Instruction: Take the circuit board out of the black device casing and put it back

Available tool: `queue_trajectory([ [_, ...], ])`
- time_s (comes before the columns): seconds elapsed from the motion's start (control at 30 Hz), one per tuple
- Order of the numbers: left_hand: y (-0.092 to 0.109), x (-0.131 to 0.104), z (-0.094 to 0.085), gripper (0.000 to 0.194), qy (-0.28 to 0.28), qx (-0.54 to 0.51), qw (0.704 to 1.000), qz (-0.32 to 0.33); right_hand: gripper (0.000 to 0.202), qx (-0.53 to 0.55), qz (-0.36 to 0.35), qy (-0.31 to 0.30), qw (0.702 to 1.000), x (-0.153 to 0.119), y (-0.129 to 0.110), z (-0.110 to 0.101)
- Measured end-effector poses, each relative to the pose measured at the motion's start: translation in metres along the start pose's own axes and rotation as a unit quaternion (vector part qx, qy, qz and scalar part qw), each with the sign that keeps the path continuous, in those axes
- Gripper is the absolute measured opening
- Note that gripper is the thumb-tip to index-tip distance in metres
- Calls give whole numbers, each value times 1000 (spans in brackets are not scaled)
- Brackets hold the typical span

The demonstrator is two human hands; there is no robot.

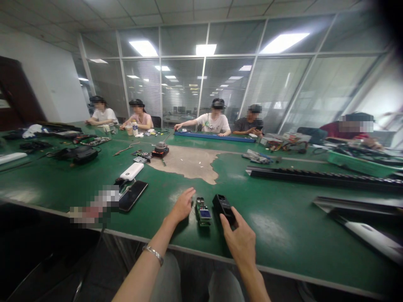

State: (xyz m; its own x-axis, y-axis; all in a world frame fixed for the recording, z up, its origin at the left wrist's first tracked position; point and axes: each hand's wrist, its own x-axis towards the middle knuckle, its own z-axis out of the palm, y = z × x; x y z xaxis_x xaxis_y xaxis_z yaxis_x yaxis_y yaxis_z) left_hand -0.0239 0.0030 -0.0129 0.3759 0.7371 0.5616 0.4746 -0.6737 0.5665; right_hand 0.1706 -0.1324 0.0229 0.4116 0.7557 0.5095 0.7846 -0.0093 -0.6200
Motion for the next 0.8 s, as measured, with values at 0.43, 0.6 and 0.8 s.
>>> queue_trajectory([
  [0.43, 0, -1, 0, 59, 17, -66, 998, 9, 52, -4, -81, -32, 996, -1, -62, 18],
  [0.6, 9, 1, -7, 57, 11, -72, 997, 19, 51, -28, -103, -37, 994, -10, -61, 23],
  [0.8, 10, 1, -7, 50, -3, -50, 999, 17, 51, -37, -93, -53, 994, -22, -55, 27],
])
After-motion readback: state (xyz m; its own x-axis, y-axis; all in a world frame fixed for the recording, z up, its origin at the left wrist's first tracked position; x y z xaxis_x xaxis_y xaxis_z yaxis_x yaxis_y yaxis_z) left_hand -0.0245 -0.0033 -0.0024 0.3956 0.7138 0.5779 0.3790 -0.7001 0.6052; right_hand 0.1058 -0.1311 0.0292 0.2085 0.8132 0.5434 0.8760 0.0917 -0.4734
